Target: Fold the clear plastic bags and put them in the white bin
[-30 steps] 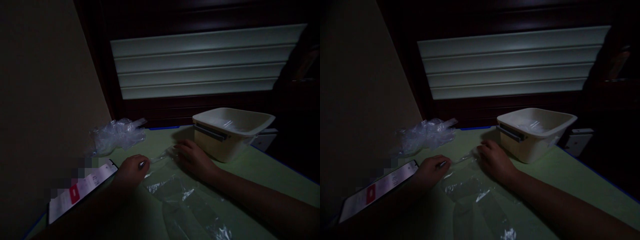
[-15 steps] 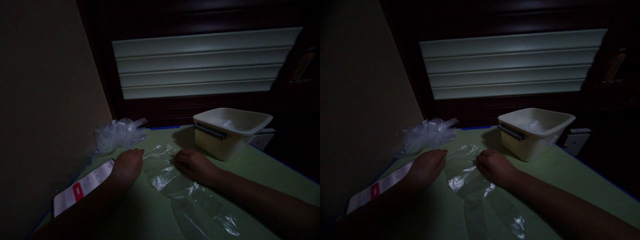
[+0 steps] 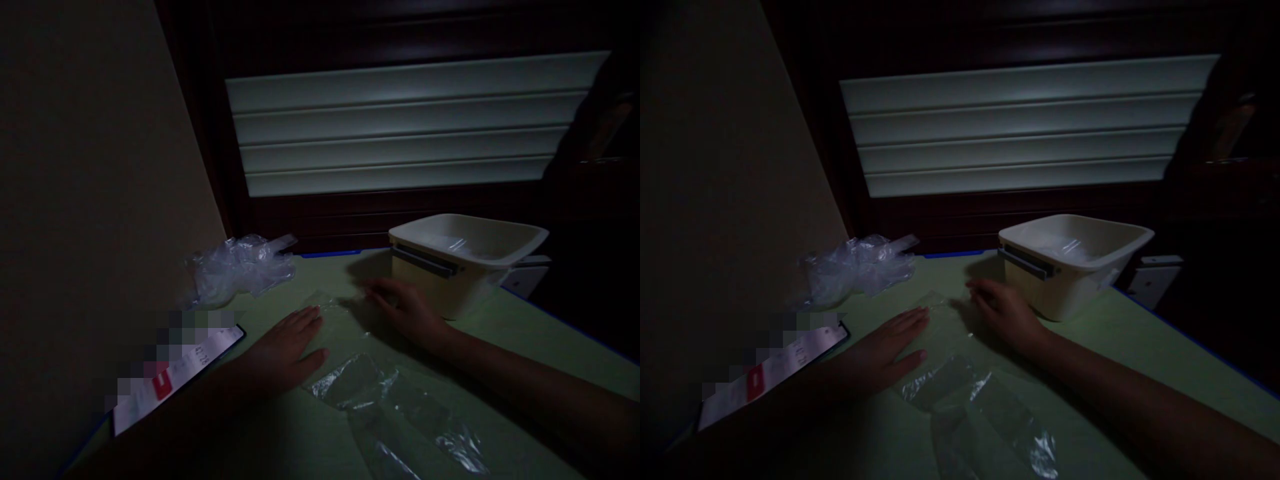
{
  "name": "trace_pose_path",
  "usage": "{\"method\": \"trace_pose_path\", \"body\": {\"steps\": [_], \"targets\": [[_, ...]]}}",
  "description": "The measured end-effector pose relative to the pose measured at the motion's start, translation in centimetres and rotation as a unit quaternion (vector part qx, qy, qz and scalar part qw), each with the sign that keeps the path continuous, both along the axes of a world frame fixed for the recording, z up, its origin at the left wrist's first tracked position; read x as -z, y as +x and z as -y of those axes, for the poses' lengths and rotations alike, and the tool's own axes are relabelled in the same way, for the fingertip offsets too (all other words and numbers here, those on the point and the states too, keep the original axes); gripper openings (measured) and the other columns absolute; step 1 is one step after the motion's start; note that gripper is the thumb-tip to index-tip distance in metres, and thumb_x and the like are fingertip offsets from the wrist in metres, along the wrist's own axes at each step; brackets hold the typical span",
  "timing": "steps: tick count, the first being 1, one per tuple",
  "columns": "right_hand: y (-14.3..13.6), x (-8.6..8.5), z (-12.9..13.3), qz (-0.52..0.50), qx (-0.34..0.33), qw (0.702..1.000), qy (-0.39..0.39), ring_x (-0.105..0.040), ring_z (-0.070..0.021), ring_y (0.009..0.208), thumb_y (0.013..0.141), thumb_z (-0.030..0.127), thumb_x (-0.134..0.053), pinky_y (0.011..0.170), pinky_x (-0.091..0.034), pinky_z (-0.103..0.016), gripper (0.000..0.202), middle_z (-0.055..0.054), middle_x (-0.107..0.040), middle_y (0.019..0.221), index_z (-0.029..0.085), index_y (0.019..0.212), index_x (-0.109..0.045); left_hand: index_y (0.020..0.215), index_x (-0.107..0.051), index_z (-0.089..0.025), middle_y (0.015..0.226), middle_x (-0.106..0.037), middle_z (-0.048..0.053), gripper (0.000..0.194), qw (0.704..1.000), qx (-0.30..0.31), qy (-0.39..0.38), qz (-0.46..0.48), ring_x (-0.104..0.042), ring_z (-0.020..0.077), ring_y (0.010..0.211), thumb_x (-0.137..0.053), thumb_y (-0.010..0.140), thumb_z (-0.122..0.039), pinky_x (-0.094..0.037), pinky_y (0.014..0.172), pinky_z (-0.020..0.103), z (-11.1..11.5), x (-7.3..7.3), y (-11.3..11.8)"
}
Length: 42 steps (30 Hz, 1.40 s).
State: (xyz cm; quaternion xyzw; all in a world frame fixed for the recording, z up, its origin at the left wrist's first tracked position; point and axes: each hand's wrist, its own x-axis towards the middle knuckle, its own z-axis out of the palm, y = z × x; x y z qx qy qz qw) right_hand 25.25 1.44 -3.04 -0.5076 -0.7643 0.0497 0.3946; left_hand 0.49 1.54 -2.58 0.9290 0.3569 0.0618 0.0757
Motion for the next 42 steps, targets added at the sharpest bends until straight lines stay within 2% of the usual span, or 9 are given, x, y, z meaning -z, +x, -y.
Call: {"method": "trace_pose_path", "body": {"steps": [6,10,13,16,22,25,29,33,42], "targets": [[1.8,0.6,-1.2,0.016,0.118,0.993,-0.019,-0.064,-0.0214,0.068,0.083,0.018,-0.044,0.061,-0.049,-0.031,0.036,-0.008,-0.068,0.08,0.013,0.118,-0.049,0.134,-0.036,-0.01,0.145,-0.024,0.012,0.053,1.0,-0.018,-0.008,-0.016,-0.02,0.0234,0.134,-0.038,0.09,-0.04,-0.021,0.108,0.04,0.1,-0.1,0.2],[1.2,0.0,-0.4,0.085,0.135,0.987,-0.004,-0.062,-0.0298,0.083,0.079,0.015,-0.047,0.067,-0.048,-0.041,0.04,-0.016,-0.062,0.102,0.015,0.119,-0.05,0.134,-0.036,-0.009,0.144,-0.025,0.013,0.053,0.998,-0.055,0.006,-0.035,-0.02,0.0239,0.133,-0.035,0.09,-0.04,-0.02,0.108,0.041,0.4,-0.2,0.5],[0.3,-0.5,0.4,0.119,0.099,0.988,0.026,-0.057,-0.0298,0.095,0.081,0.013,-0.043,0.078,-0.046,-0.043,0.037,-0.017,-0.055,0.114,0.014,0.117,-0.051,0.132,-0.038,-0.008,0.143,-0.026,0.016,0.054,0.996,-0.075,0.025,-0.03,-0.021,0.0258,0.133,-0.035,0.09,-0.041,-0.022,0.107,0.043,0.6,0.0,0.5],[-0.8,-0.7,1.1,0.132,0.037,0.99,0.042,-0.054,-0.0244,0.101,0.083,0.012,-0.041,0.085,-0.045,-0.037,0.036,-0.014,-0.055,0.115,0.013,0.117,-0.051,0.132,-0.039,-0.007,0.144,-0.024,0.017,0.057,0.996,-0.076,0.037,-0.015,-0.019,0.0276,0.133,-0.035,0.089,-0.044,-0.022,0.106,0.045,0.5,0.3,0.5],[-3.6,-1.6,0.8,0.126,-0.1,0.987,-0.001,-0.056,-0.0202,0.103,0.083,0.008,-0.037,0.088,-0.045,-0.034,0.038,-0.012,-0.059,0.115,0.013,0.119,-0.05,0.133,-0.034,-0.002,0.143,-0.022,0.02,0.067,0.997,-0.068,0.037,-0.024,-0.017,0.0282,0.133,-0.031,0.088,-0.051,-0.021,0.107,0.044,0.3,0.6,0.5],[-5.1,-1.6,-0.4,0.144,-0.114,0.983,-0.012,-0.055,-0.0206,0.107,0.085,0.012,-0.037,0.09,-0.043,-0.033,0.037,-0.014,-0.057,0.118,0.01,0.119,-0.051,0.132,-0.034,-0.001,0.142,-0.023,0.021,0.07,0.995,-0.083,0.042,-0.027,-0.019,0.0295,0.133,-0.032,0.086,-0.054,-0.023,0.106,0.044,0.3,0.7,0.5],[-6.0,-0.3,-1.5,0.172,-0.134,0.975,-0.028,-0.05,-0.0216,0.115,0.089,0.023,-0.039,0.095,-0.04,-0.034,0.038,-0.016,-0.053,0.126,0.008,0.122,-0.049,0.133,-0.033,0.001,0.142,-0.022,0.022,0.072,0.994,-0.083,0.045,-0.052,-0.018,0.0305,0.133,-0.03,0.086,-0.054,-0.022,0.106,0.045,0.1,0.8,0.6],[-4.7,1.0,-1.6,0.197,-0.127,0.971,-0.049,-0.04,-0.0241,0.124,0.091,0.032,-0.038,0.102,-0.032,-0.037,0.045,-0.02,-0.047,0.132,0.004,0.126,-0.047,0.131,-0.034,0.005,0.141,-0.022,0.025,0.073,0.994,-0.08,0.045,-0.056,-0.018,0.0323,0.132,-0.03,0.086,-0.052,-0.021,0.106,0.046,0.0,0.8,0.7],[1.0,1.9,-0.8,0.207,-0.067,0.972,-0.094,-0.03,-0.0246,0.129,0.092,0.047,-0.032,0.105,-0.028,-0.041,0.056,-0.014,-0.034,0.141,0.012,0.135,-0.037,0.132,-0.033,0.001,0.142,-0.02,0.023,0.07,0.995,-0.083,0.035,-0.048,-0.016,0.0307,0.133,-0.031,0.086,-0.052,-0.021,0.106,0.046,0.1,0.7,0.6]]}}
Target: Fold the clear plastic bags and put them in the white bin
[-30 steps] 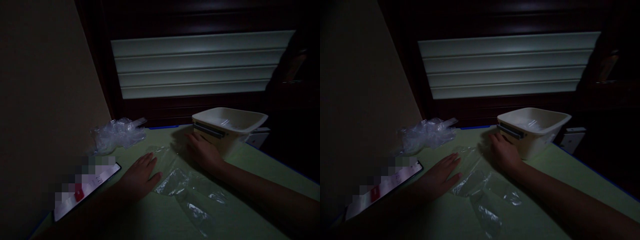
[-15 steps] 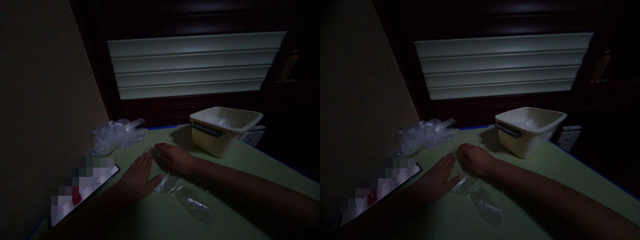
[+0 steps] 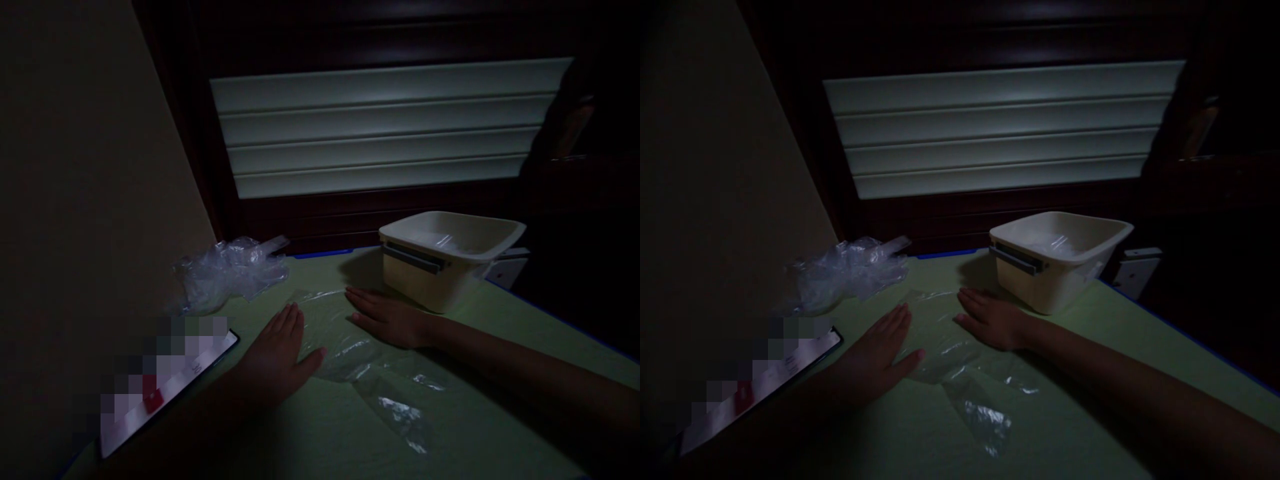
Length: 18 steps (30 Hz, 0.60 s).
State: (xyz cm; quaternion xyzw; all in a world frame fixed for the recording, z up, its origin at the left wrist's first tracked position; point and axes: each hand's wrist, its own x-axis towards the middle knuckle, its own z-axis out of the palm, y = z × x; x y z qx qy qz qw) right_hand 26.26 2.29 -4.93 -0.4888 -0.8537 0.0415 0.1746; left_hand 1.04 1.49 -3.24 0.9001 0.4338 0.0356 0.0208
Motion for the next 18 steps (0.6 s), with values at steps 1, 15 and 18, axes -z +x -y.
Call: {"method": "trace_pose_path", "body": {"steps": [1,15,18], "targets": [[0.4,0.1,0.1,0.0,0.006,1.0,0.001,-0.031,-0.0251,0.129,0.091,0.047,-0.033,0.104,-0.029,-0.041,0.056,-0.014,-0.035,0.14,0.013,0.135,-0.038,0.132,-0.033,0.002,0.142,-0.02,0.024,0.071,1.0,0.0,-0.001,0.0,-0.017,0.0309,0.133,-0.031,0.086,-0.052,-0.021,0.106,0.046,0.0,0.0,0.0],[-0.1,-2.8,2.4,-0.039,0.058,0.996,0.064,-0.055,-0.0262,0.104,0.091,0.035,-0.038,0.089,-0.043,-0.04,0.036,-0.016,-0.056,0.116,0.012,0.113,-0.056,0.135,-0.026,0.005,0.144,-0.016,0.024,0.073,0.999,-0.036,-0.013,-0.028,-0.013,0.0314,0.134,-0.028,0.087,-0.05,-0.018,0.107,0.046,0.0,-0.3,0.0],[-1.1,-3.6,3.4,-0.067,0.013,0.997,0.041,-0.059,-0.0189,0.086,0.091,0.035,-0.041,0.075,-0.048,-0.03,0.03,-0.01,-0.061,0.097,0.016,0.102,-0.062,0.135,-0.026,0.005,0.144,-0.017,0.024,0.073,0.998,-0.044,-0.006,-0.034,-0.013,0.0312,0.134,-0.028,0.087,-0.05,-0.018,0.107,0.045,0.0,-0.2,0.1]]}}
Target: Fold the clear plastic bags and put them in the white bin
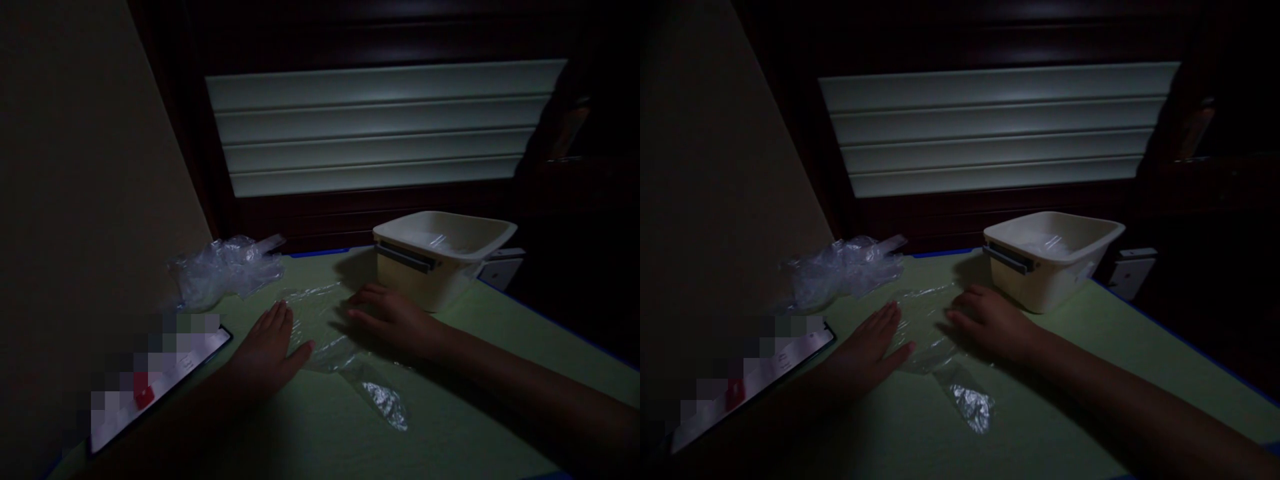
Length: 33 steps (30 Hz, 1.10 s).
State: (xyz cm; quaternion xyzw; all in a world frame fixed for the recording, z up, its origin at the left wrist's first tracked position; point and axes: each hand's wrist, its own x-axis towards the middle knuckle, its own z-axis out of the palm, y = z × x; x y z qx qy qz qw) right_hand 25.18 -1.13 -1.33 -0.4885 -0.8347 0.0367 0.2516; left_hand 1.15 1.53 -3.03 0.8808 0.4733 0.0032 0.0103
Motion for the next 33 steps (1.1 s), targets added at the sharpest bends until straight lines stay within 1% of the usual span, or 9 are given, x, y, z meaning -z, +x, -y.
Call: {"method": "trace_pose_path", "body": {"steps": [2,4,7,11,15,18,22,30,33], "targets": [[-0.58,-0.06,0.51,-0.005,-0.036,0.999,-0.019,-0.058,-0.0181,0.08,0.087,0.034,-0.049,0.071,-0.048,-0.03,0.025,-0.009,-0.06,0.091,0.016,0.096,-0.064,0.135,-0.026,0.004,0.144,-0.017,0.023,0.073,1.0,-0.007,0.001,-0.007,-0.013,0.0305,0.134,-0.027,0.087,-0.051,-0.018,0.107,0.044,0.02,0.02,0.12],[-0.96,0.12,0.72,0.002,-0.064,0.997,-0.033,-0.057,-0.0179,0.078,0.084,0.029,-0.054,0.071,-0.046,-0.03,0.019,-0.008,-0.058,0.088,0.015,0.092,-0.065,0.136,-0.026,0.004,0.144,-0.017,0.022,0.073,1.0,-0.016,0.002,-0.017,-0.012,0.0296,0.134,-0.025,0.088,-0.051,-0.018,0.107,0.043,0.05,0.04,0.23],[-1.12,0.47,0.61,0.009,-0.076,0.996,-0.039,-0.056,-0.0168,0.076,0.084,0.022,-0.054,0.07,-0.045,-0.028,0.014,-0.007,-0.058,0.084,0.014,0.089,-0.064,0.136,-0.026,0.004,0.144,-0.017,0.021,0.074,1.0,-0.021,0.005,-0.021,-0.012,0.0288,0.134,-0.025,0.088,-0.052,-0.017,0.108,0.042,0.09,0.09,0.29],[-1.04,0.57,0.4,0.007,-0.071,0.997,-0.039,-0.055,-0.0156,0.072,0.082,0.015,-0.053,0.066,-0.043,-0.026,0.011,-0.007,-0.058,0.08,0.014,0.08,-0.063,0.136,-0.027,0.004,0.144,-0.018,0.021,0.072,1.0,-0.021,0.007,-0.016,-0.014,0.0289,0.134,-0.027,0.088,-0.05,-0.018,0.108,0.042,0.2,-0.05,0.27],[-1.02,0.32,0.63,0.005,-0.062,0.997,-0.038,-0.054,-0.0148,0.068,0.082,0.011,-0.05,0.063,-0.041,-0.025,0.012,-0.006,-0.059,0.077,0.014,0.078,-0.061,0.135,-0.028,0.004,0.144,-0.019,0.02,0.072,1.0,-0.022,0.003,-0.015,-0.014,0.0291,0.134,-0.028,0.088,-0.05,-0.018,0.108,0.043,0.23,-0.24,0.33],[-0.9,0.2,0.84,0.004,-0.047,0.998,-0.038,-0.054,-0.0149,0.066,0.085,0.014,-0.047,0.061,-0.04,-0.026,0.013,-0.006,-0.059,0.077,0.014,0.081,-0.059,0.135,-0.028,0.003,0.144,-0.02,0.021,0.073,1.0,-0.017,0.006,-0.007,-0.016,0.0298,0.134,-0.027,0.087,-0.051,-0.019,0.107,0.044,0.17,-0.14,0.34],[-0.68,0.34,0.82,0.011,-0.039,0.998,-0.05,-0.054,-0.0162,0.068,0.082,0.021,-0.054,0.061,-0.041,-0.026,0.01,-0.007,-0.059,0.079,0.014,0.083,-0.061,0.134,-0.03,0.002,0.143,-0.023,0.02,0.072,1.0,-0.013,0.017,0.004,-0.019,0.0298,0.133,-0.028,0.087,-0.052,-0.022,0.106,0.043,0.07,0.13,0.2],[-0.95,0.57,0.66,0.011,-0.028,0.998,-0.061,-0.054,-0.0144,0.066,0.083,0.012,-0.048,0.061,-0.04,-0.024,0.014,-0.006,-0.058,0.076,0.013,0.077,-0.061,0.135,-0.03,0.003,0.143,-0.022,0.021,0.071,0.999,-0.004,0.025,-0.02,-0.017,0.0293,0.133,-0.027,0.088,-0.05,-0.021,0.107,0.043,0.07,0.0,0.1],[-0.79,0.51,0.68,0.01,-0.006,0.998,-0.063,-0.053,-0.0156,0.066,0.084,0.018,-0.049,0.06,-0.04,-0.025,0.013,-0.007,-0.057,0.078,0.012,0.08,-0.059,0.134,-0.031,0.003,0.143,-0.023,0.021,0.07,0.999,-0.01,0.023,-0.023,-0.018,0.0289,0.133,-0.028,0.088,-0.049,-0.022,0.106,0.043,0.32,-0.26,0.25]]}}
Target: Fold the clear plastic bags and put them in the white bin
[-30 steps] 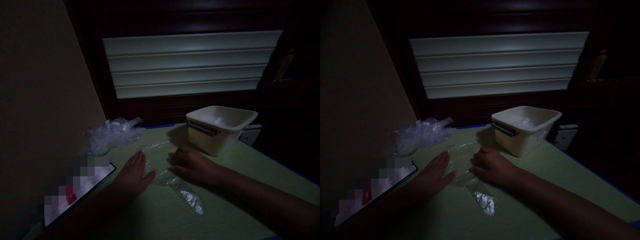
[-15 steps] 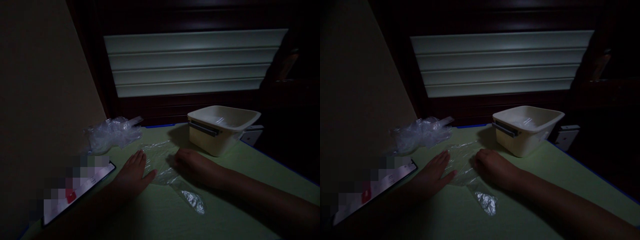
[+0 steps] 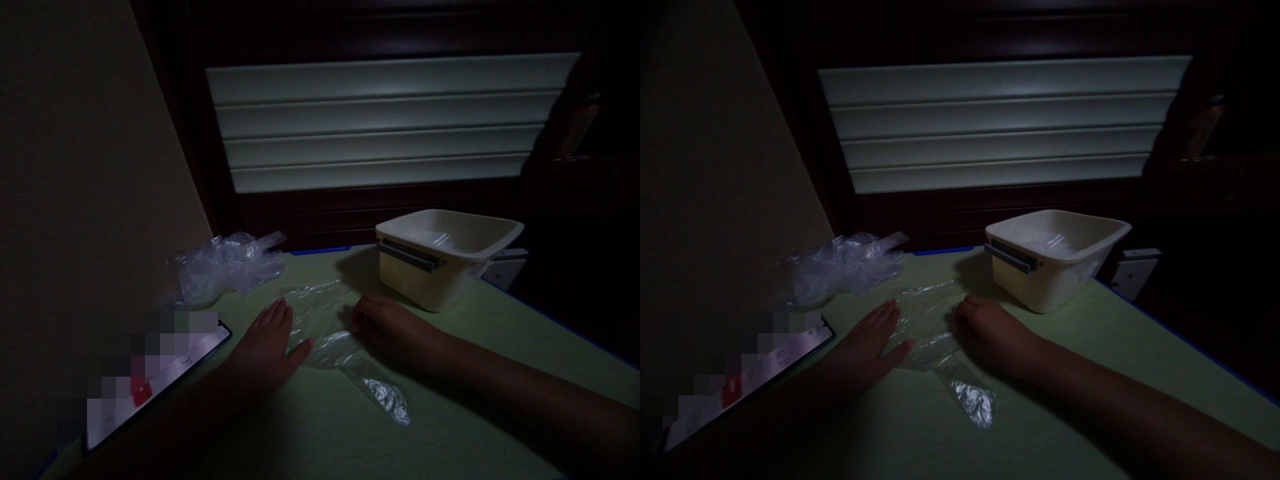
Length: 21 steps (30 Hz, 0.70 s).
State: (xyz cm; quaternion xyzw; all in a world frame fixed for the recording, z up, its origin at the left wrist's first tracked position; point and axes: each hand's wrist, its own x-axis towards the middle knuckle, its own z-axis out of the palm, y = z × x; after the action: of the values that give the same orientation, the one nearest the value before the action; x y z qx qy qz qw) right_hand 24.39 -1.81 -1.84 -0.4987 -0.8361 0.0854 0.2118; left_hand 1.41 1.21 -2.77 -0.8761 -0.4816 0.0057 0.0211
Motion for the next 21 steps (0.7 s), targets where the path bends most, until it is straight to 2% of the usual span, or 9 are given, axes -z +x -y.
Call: {"method": "trace_pose_path", "body": {"steps": [3,10,14,18,21], "targets": [[0.3,0.0,-0.1,0.005,0.011,1.0,-0.008,-0.053,-0.0166,0.065,0.082,0.025,-0.054,0.058,-0.039,-0.025,0.015,-0.008,-0.056,0.077,0.012,0.08,-0.06,0.135,-0.03,0.003,0.143,-0.022,0.021,0.07,1.0,-0.006,-0.007,-0.002,-0.017,0.0291,0.133,-0.027,0.088,-0.049,-0.022,0.106,0.043,0.1,-0.2,0.1],[0.3,0.3,-0.4,0.001,0.003,1.0,-0.016,-0.052,-0.0137,0.062,0.081,0.016,-0.052,0.057,-0.038,-0.023,0.01,-0.006,-0.055,0.074,0.013,0.074,-0.059,0.136,-0.028,0.001,0.144,-0.02,0.02,0.071,1.0,-0.006,-0.011,-0.004,-0.015,0.0279,0.134,-0.026,0.088,-0.051,-0.02,0.107,0.04,-0.1,0.0,0.0],[0.3,-0.5,0.1,-0.011,0.0,1.0,-0.007,-0.051,-0.0139,0.065,0.084,0.016,-0.048,0.058,-0.039,-0.023,0.011,-0.006,-0.054,0.076,0.013,0.076,-0.056,0.136,-0.028,0.001,0.144,-0.021,0.02,0.071,1.0,-0.003,-0.012,0.005,-0.016,0.0285,0.134,-0.025,0.089,-0.052,-0.02,0.107,0.042,-0.2,0.2,-0.1],[0.1,-2.6,1.8,-0.081,-0.075,0.993,-0.032,-0.053,-0.0138,0.073,0.086,0.017,-0.047,0.067,-0.042,-0.024,0.007,-0.004,-0.055,0.083,0.016,0.08,-0.051,0.133,-0.032,0.002,0.142,-0.024,0.022,0.064,1.0,0.006,0.007,0.023,-0.019,0.0293,0.133,-0.025,0.091,-0.046,-0.023,0.106,0.044,-0.4,0.6,-0.4],[-0.3,-4.1,3.4,-0.125,-0.146,0.976,-0.101,-0.055,-0.013,0.08,0.085,0.018,-0.05,0.073,-0.043,-0.024,0.004,-0.003,-0.058,0.088,0.018,0.082,-0.052,0.129,-0.042,-0.006,0.14,-0.032,0.019,0.05,0.998,0.05,0.026,0.031,-0.02,0.0274,0.133,-0.024,0.093,-0.036,-0.021,0.107,0.044,-0.6,0.9,-0.9]]}}
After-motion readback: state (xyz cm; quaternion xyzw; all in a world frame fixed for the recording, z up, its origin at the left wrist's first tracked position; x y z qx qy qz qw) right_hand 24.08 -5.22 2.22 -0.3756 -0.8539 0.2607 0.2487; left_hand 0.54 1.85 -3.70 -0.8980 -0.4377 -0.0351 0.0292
